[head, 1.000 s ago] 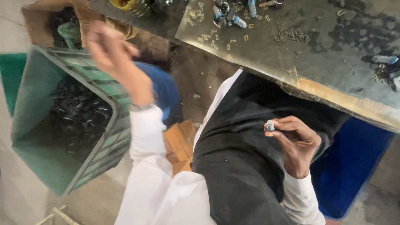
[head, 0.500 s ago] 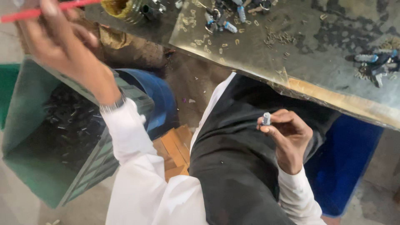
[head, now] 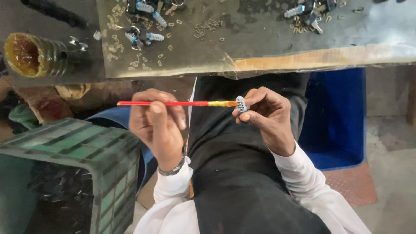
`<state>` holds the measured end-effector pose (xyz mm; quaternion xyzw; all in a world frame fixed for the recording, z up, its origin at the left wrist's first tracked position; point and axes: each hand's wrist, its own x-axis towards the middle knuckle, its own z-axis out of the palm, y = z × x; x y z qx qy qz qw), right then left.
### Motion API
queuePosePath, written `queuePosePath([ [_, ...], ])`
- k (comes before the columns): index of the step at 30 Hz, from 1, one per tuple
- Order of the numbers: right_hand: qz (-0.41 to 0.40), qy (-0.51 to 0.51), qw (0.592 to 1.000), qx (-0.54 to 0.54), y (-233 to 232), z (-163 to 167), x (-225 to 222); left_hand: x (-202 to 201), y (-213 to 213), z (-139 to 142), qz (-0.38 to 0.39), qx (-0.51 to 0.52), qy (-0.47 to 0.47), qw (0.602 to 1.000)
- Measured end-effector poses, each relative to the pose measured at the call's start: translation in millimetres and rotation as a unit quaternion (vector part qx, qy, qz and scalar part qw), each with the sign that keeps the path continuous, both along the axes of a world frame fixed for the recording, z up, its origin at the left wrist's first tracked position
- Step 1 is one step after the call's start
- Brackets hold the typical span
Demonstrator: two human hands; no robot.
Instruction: The person sits at a workbench and repeatedly picks up small metal components, uses a red-handled brush to apply a yellow substance from a jar onto the parts, presses parts together by hand, and sets finished assemblies on the table.
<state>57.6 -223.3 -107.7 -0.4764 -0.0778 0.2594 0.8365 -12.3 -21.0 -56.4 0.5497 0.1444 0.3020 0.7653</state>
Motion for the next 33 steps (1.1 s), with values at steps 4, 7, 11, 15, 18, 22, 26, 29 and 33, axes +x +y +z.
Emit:
queuePosePath([
  [4, -0.02, 0.007, 1.0, -0.002, -7, 2, -5, -1, -6, -12, -0.027, -0.012, 0.003, 1.0],
  [7, -0.024, 0.01, 1.0, -0.013, -9, 2, -6, 0, -6, -14, -0.031, 0.0, 0.017, 0.999],
  [11, -0.019, 0.002, 0.999, -0.028, -10, 2, -6, 1, -8, -16, -0.02, -0.006, 0.03, 0.999],
  [15, -0.02, 0.003, 0.999, -0.036, -8, 5, -4, 1, -9, -18, -0.011, -0.046, -0.041, 0.998],
  [18, -0.022, 0.008, 0.999, -0.035, -7, 5, -4, -1, -8, -19, -0.039, 0.011, 0.033, 0.999],
  [22, -0.018, 0.006, 0.999, -0.034, -8, 2, -3, -1, -3, -18, 0.029, 0.003, 0.003, 1.0],
  [26, -0.025, 0.009, 0.999, -0.041, -11, 0, -3, 1, 13, -13, 0.058, -0.014, -0.025, 0.998],
  [29, -0.032, -0.039, 0.995, -0.083, -16, 1, -3, -5, 48, -6, 0.124, 0.053, -0.032, 0.99],
  [33, -0.09, -0.042, 0.988, -0.119, -35, -8, 0, -28, 124, 6, 0.309, 0.194, -0.038, 0.93],
])
